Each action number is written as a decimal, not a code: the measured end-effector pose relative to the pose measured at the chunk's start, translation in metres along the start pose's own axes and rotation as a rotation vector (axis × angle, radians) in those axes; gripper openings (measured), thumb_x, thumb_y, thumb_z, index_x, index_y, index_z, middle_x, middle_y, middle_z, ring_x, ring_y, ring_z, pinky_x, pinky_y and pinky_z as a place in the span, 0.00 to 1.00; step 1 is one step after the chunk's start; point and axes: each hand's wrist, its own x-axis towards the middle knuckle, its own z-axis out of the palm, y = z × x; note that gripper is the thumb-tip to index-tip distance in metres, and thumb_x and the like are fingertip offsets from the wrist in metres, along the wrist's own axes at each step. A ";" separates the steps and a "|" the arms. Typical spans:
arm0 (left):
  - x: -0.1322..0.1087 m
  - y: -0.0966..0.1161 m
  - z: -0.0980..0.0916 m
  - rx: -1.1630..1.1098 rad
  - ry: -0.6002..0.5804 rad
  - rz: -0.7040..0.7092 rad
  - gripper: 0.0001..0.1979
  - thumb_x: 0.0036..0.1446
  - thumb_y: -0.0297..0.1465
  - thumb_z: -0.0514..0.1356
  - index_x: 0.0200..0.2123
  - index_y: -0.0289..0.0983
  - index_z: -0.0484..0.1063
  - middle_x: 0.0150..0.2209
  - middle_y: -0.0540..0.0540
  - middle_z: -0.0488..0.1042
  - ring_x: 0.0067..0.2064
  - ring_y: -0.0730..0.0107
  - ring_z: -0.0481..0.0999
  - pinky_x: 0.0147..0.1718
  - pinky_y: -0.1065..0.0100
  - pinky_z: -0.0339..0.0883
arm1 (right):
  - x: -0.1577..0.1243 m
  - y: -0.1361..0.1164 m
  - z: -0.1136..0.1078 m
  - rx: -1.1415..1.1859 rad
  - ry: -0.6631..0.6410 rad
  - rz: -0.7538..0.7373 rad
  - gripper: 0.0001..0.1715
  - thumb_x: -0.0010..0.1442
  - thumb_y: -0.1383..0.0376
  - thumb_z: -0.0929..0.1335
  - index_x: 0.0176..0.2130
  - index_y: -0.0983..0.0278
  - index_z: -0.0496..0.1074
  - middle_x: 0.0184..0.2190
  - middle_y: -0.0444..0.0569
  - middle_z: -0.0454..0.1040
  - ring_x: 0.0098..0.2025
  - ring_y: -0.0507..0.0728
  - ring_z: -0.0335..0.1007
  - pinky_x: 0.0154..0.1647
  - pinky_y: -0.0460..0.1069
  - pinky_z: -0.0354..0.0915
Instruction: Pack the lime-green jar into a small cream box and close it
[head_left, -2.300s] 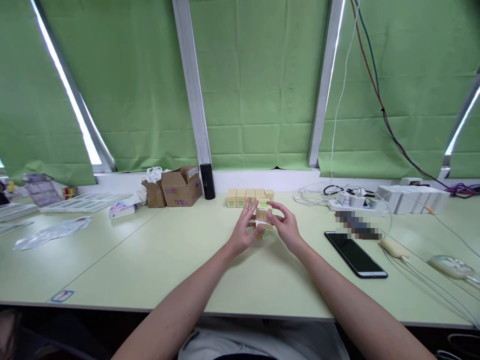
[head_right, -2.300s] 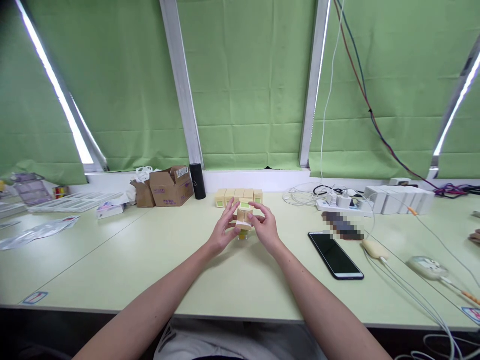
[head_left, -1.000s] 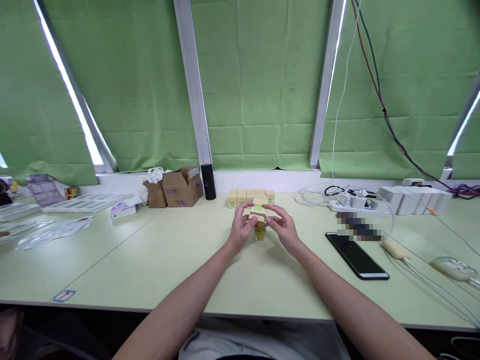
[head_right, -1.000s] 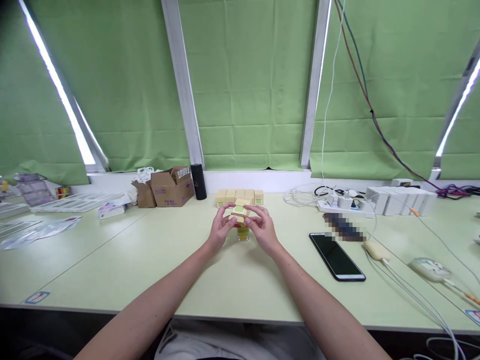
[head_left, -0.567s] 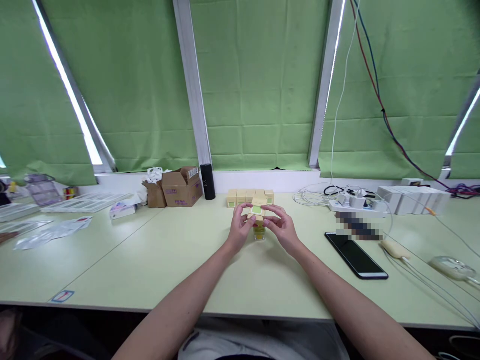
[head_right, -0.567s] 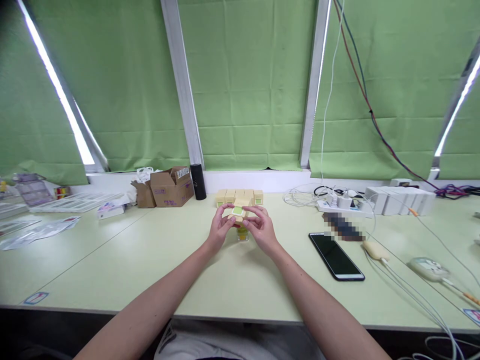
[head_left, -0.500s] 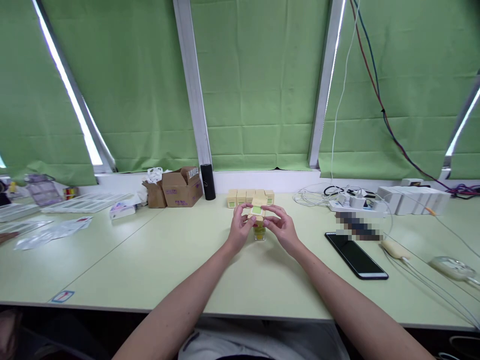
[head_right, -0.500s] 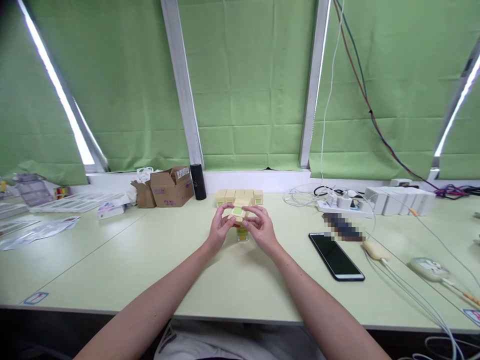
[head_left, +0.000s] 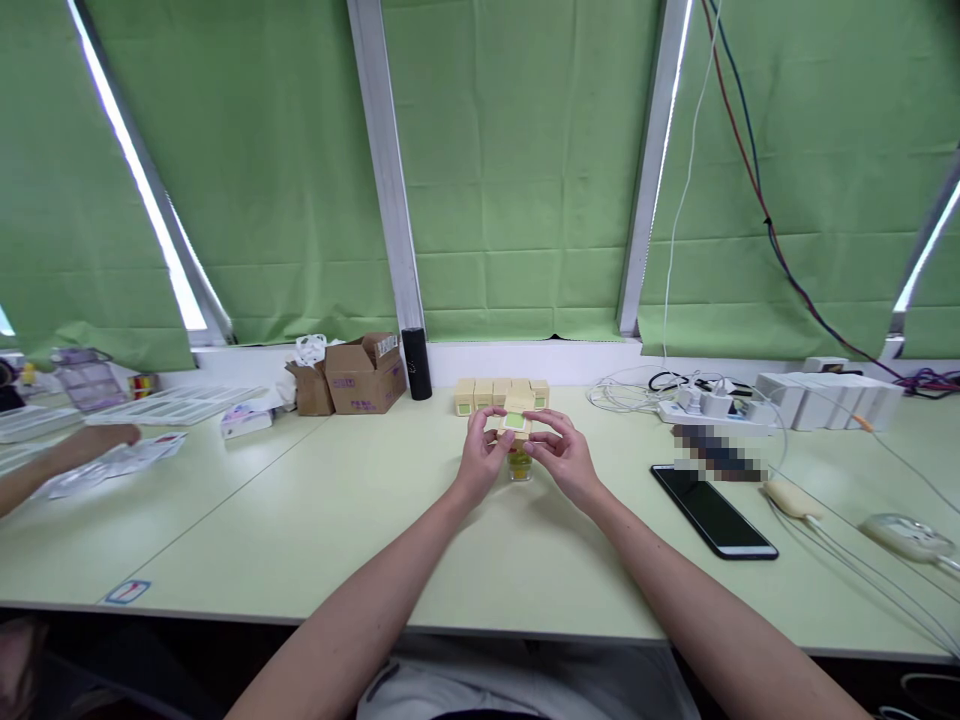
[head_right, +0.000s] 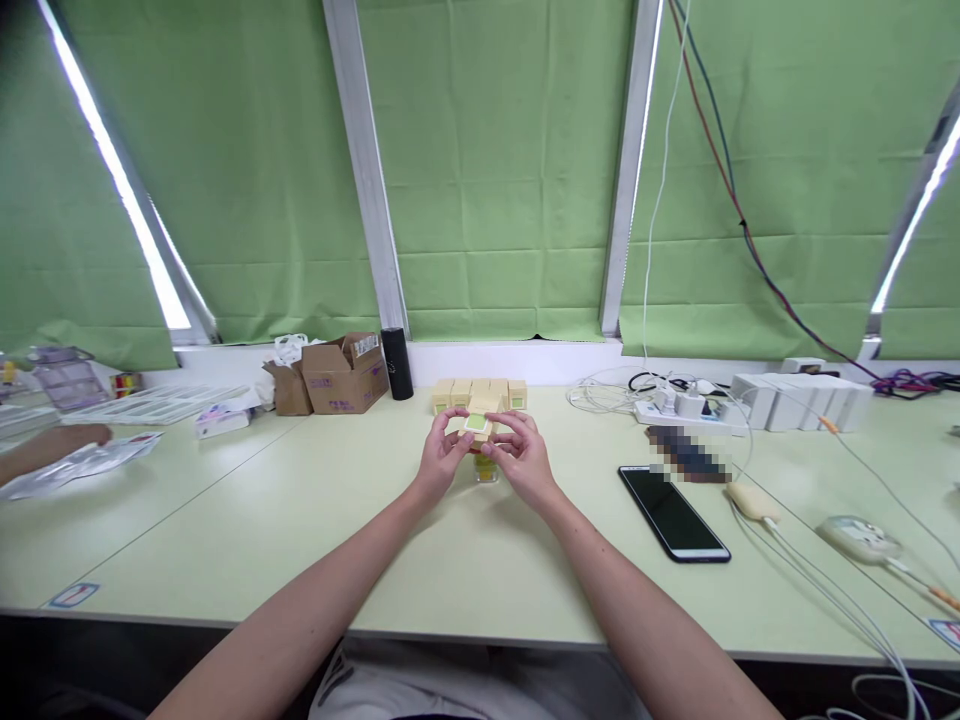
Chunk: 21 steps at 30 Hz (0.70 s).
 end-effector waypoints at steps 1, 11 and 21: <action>0.000 0.000 0.000 0.005 0.002 -0.003 0.27 0.59 0.49 0.67 0.52 0.40 0.65 0.41 0.45 0.77 0.38 0.66 0.82 0.44 0.58 0.78 | 0.000 -0.001 0.000 -0.004 0.001 0.002 0.29 0.52 0.51 0.80 0.52 0.54 0.79 0.60 0.51 0.62 0.41 0.54 0.79 0.50 0.56 0.79; 0.002 0.001 0.003 0.020 0.038 -0.008 0.26 0.58 0.47 0.69 0.51 0.40 0.66 0.38 0.47 0.77 0.35 0.67 0.82 0.42 0.60 0.78 | 0.001 0.001 0.000 -0.020 0.009 -0.002 0.28 0.54 0.49 0.79 0.52 0.56 0.79 0.60 0.52 0.63 0.39 0.53 0.80 0.51 0.55 0.78; 0.002 0.000 0.005 0.013 0.077 -0.027 0.25 0.56 0.46 0.71 0.48 0.41 0.67 0.36 0.49 0.75 0.33 0.69 0.81 0.38 0.64 0.77 | 0.002 0.008 -0.002 -0.033 0.025 -0.008 0.26 0.55 0.50 0.78 0.51 0.55 0.80 0.60 0.52 0.62 0.37 0.52 0.80 0.49 0.55 0.78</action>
